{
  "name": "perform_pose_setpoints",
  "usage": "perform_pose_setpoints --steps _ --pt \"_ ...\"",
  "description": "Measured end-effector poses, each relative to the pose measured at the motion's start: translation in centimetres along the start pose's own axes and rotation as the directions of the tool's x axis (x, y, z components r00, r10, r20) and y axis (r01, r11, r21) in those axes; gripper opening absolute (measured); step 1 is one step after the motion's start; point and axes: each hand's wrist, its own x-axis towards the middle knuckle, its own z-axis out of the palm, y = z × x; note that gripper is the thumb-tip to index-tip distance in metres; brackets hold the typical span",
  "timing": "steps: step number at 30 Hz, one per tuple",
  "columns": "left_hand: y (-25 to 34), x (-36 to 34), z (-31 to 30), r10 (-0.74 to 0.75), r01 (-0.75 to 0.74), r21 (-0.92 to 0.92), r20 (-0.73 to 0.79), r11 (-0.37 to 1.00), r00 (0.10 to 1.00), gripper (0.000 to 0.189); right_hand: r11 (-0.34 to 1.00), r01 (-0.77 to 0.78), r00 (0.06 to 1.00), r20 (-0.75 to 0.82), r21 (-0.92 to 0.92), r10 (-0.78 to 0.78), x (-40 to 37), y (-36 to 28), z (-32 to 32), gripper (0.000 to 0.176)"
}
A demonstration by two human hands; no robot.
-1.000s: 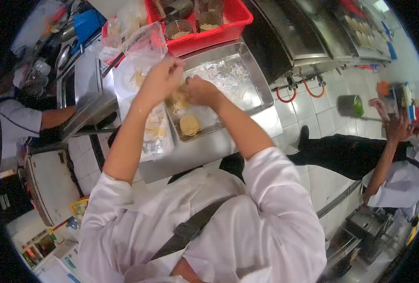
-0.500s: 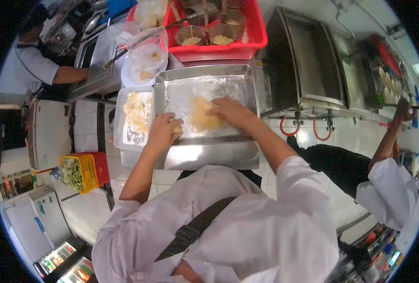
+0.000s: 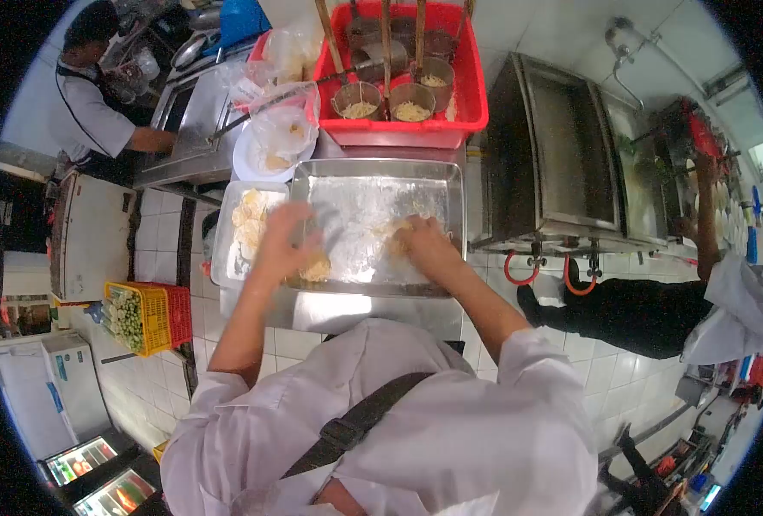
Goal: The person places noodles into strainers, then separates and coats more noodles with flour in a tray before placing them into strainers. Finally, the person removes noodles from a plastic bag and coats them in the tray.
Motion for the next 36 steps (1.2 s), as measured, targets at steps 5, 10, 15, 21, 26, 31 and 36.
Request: perform_pose_setpoints --steps 5,10,15,21,26,31,36 --pt "-4.0 10.9 -9.8 0.058 0.222 0.673 -0.367 0.705 0.928 0.051 0.996 -0.085 0.996 0.029 -0.014 0.085 -2.2 -4.7 -8.3 0.067" --pt "-7.2 17.9 -12.7 -0.336 0.212 0.562 0.125 0.799 0.934 0.046 0.86 -0.493 0.87 0.064 0.136 0.488 1.1 -9.0 -6.6 0.078" --pt "0.5 27.1 -15.6 0.258 -0.147 0.651 -0.077 0.744 0.963 0.03 0.925 -0.359 0.933 0.043 0.123 0.357 1.4 -6.6 -3.6 0.08" --pt "2.4 38.7 -11.4 0.138 -0.141 0.039 -0.571 0.989 0.81 0.084 0.959 -0.283 0.942 -0.179 0.032 0.284 2.3 -6.6 -1.4 0.058" --pt "-1.4 41.6 -5.0 0.016 -0.114 -0.397 -0.242 0.911 0.97 0.08 0.978 -0.181 0.983 -0.001 -0.108 0.182 1.1 -5.5 -3.1 0.06" --pt "-4.1 41.1 -2.9 -0.006 0.016 -0.416 0.027 0.909 1.0 0.053 0.777 -0.092 0.967 -0.13 0.622 0.218 0.3 -0.2 -12.0 0.049" --pt "-2.2 37.9 -1.9 -0.085 0.044 -0.754 -0.015 0.655 0.996 0.063 0.847 -0.076 0.841 -0.422 0.526 0.337 2.0 2.5 -30.0 0.053"
